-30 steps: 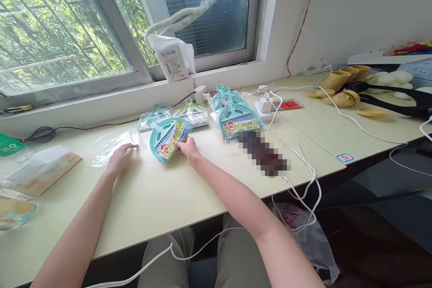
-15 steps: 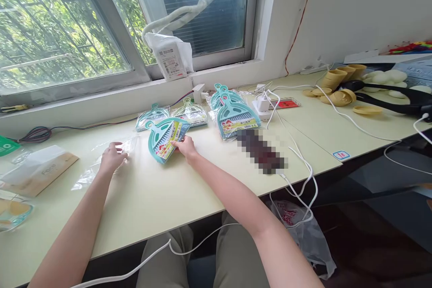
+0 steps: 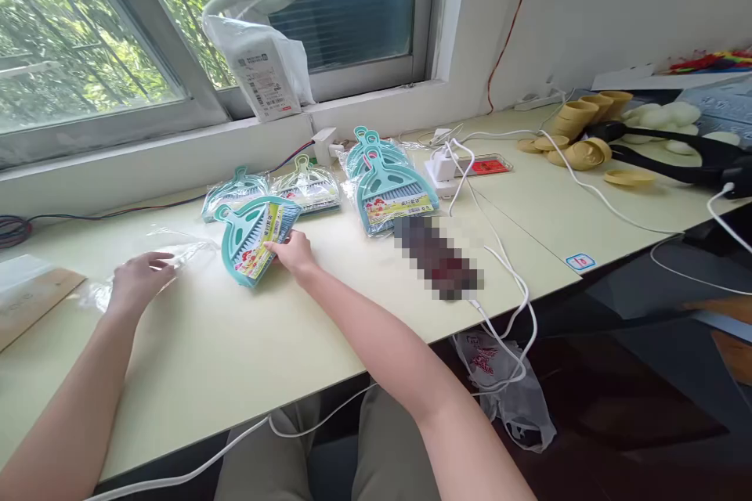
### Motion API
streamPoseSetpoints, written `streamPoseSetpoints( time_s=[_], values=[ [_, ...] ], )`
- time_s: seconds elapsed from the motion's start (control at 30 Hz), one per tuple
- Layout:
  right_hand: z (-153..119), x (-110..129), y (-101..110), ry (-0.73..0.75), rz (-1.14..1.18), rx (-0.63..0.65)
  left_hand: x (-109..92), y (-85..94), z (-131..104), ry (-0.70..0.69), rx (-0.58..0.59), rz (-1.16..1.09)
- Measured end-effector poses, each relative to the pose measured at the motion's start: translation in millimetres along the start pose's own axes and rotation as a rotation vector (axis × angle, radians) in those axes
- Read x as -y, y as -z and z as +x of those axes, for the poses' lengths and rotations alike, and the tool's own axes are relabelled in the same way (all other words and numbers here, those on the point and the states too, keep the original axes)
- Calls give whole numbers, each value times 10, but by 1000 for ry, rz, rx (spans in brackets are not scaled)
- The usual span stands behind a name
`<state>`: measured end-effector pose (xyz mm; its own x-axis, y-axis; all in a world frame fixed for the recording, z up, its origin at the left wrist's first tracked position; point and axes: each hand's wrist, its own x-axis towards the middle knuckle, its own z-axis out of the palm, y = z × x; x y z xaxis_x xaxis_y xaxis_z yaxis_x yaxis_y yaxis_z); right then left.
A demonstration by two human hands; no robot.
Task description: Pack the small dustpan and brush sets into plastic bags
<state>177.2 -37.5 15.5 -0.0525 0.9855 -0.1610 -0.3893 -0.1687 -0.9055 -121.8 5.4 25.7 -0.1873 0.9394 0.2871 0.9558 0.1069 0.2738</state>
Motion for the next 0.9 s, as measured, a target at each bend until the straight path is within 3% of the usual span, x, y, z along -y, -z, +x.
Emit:
streamPoseSetpoints(
  time_s=[0.1, 0.3, 0.4, 0.67, 0.9],
  values=[
    [11, -11, -3, -3, 2, 1, -92, 38, -19, 66, -36, -49],
    [58, -42, -7, 19, -112, 5, -392, 29, -176, -161, -328, -178],
    [78, -51, -6, 30, -171, 21, -481, -6, -226, -218, -392, -189],
    [65, -79, -38, 38, -141, 78, -426, 10, -221, -151, -460, -85],
    [25, -108, -114, 31, -155, 210, -357, -27, -148, -121, -480, -105]
  ],
)
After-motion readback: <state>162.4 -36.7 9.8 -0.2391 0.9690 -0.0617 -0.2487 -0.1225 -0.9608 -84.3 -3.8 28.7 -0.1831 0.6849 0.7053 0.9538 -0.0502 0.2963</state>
